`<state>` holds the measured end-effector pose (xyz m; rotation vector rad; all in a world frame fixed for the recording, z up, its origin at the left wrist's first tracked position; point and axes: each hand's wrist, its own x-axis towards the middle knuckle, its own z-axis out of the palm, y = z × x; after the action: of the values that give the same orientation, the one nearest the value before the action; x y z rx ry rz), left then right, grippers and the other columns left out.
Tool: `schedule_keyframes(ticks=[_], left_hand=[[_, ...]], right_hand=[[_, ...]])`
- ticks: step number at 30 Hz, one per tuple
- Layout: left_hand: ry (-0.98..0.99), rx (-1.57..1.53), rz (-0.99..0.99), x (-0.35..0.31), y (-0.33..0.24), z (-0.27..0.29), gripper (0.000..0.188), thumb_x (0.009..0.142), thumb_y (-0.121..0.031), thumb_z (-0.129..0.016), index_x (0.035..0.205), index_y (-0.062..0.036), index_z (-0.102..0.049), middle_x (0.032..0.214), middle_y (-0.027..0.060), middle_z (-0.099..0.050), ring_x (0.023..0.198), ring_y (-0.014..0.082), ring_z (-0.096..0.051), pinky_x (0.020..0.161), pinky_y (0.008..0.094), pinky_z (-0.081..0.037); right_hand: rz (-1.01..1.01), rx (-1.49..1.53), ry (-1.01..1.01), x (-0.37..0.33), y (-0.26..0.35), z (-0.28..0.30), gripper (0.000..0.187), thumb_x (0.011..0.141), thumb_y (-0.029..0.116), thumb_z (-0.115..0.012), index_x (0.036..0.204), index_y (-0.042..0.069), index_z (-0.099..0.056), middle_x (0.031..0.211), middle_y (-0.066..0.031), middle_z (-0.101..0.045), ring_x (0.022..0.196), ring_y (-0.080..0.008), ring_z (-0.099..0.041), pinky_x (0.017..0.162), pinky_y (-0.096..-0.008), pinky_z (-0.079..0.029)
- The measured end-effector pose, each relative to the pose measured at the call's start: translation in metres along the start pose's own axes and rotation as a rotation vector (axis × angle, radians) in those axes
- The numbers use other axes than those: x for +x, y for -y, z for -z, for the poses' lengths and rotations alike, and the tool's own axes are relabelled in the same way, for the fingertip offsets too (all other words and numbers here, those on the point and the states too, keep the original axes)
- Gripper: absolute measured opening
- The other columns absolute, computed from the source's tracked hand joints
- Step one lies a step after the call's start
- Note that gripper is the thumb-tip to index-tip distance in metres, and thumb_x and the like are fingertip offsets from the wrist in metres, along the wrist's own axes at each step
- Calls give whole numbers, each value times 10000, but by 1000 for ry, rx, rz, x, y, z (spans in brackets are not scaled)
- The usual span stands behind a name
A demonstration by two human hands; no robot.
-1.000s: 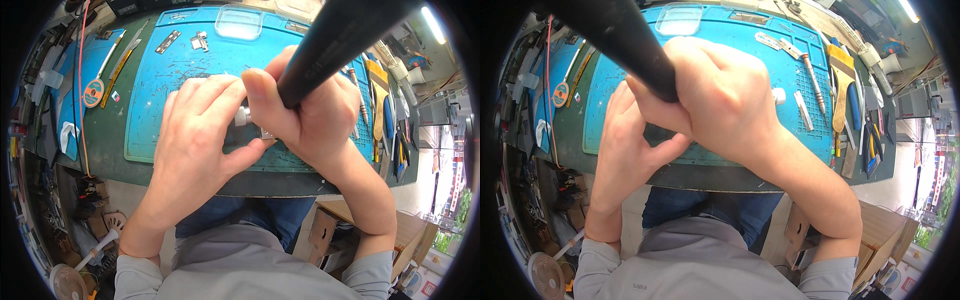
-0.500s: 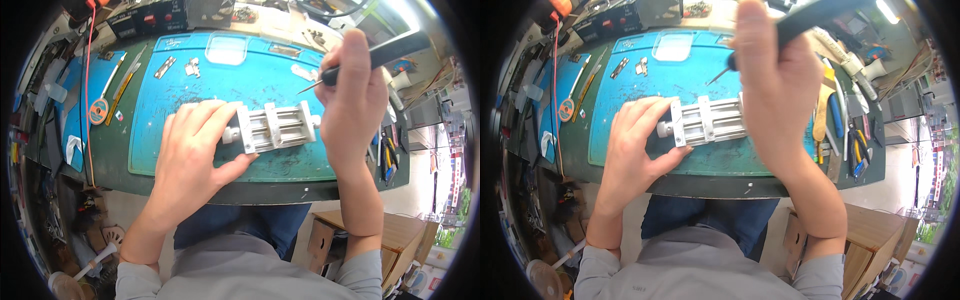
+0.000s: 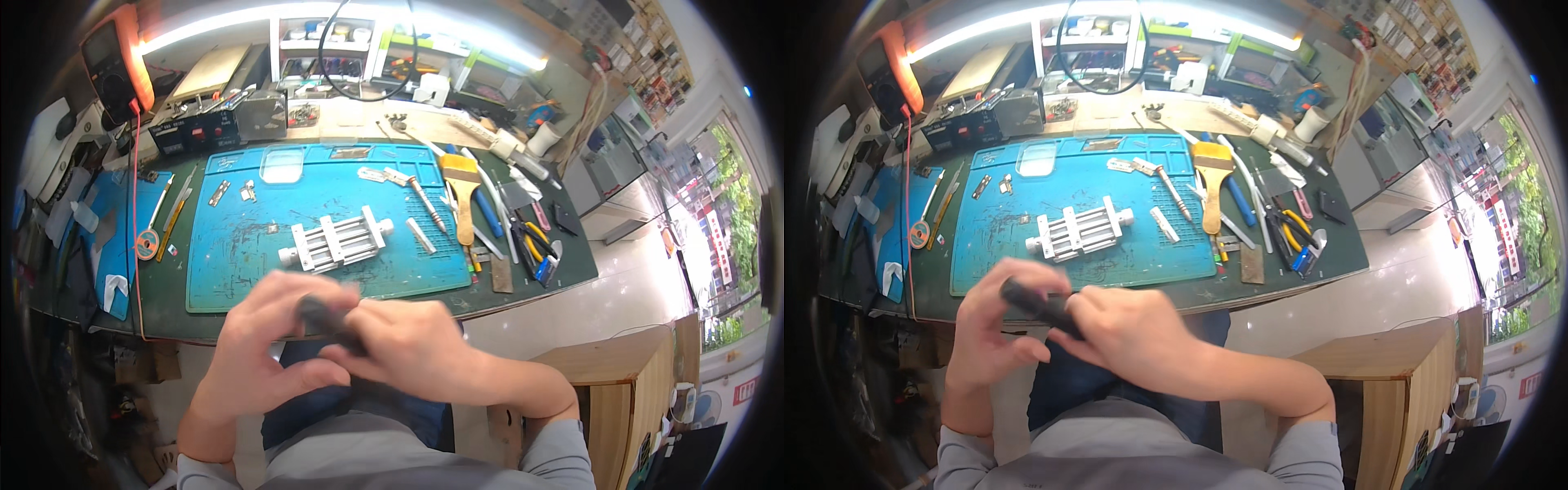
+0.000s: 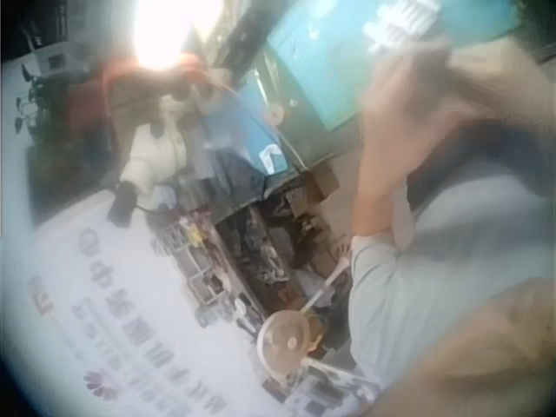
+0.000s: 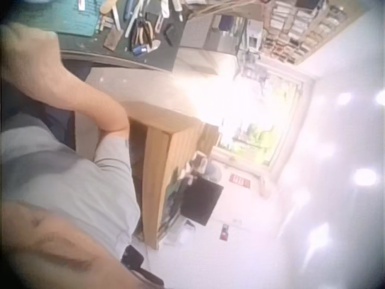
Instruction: The person assembles a small mechanical component on a blue workbench. They use a black-handled tool to press parts into place, then brush away debris with a small brush. The person continues to adjust and secure the component using a screwdriver.
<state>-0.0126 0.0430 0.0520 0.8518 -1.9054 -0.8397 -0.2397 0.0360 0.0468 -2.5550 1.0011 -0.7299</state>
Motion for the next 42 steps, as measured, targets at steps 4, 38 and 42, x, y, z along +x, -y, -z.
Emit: schedule_keyframes(ticks=[4, 38, 42], left_hand=[[-238, -271, 186, -33, -8, 4, 403, 938, -377, -835, 1064, -8, -732, 1013, 98, -731, 889, 172, -678, 771, 299, -540], [-953, 452, 545, -257, -32, 203, 318, 1135, -253, -586, 1350, -29, -656, 1239, 22, -673, 1122, 81, -621, 961, 239, -481], [-1009, 398, 591, -271, -39, 208, 317, 1127, -257, -601, 1341, -32, -663, 1220, 17, -676, 1118, 89, -622, 967, 259, -495]], right_hand=[[-71, 308, 92, 5, -3, 16, 386, 906, 342, -844, 1114, 54, -693, 842, -85, -690, 746, -250, -707, 663, -382, -564], [351, -284, -61, 105, -23, 78, 254, 818, -64, -649, 1049, 26, -700, 936, -113, -610, 808, -326, -658, 710, -399, -553], [336, 132, 330, 89, -7, 83, 320, 758, -91, -622, 1048, 23, -693, 918, -121, -588, 788, -333, -654, 678, -409, -553]])
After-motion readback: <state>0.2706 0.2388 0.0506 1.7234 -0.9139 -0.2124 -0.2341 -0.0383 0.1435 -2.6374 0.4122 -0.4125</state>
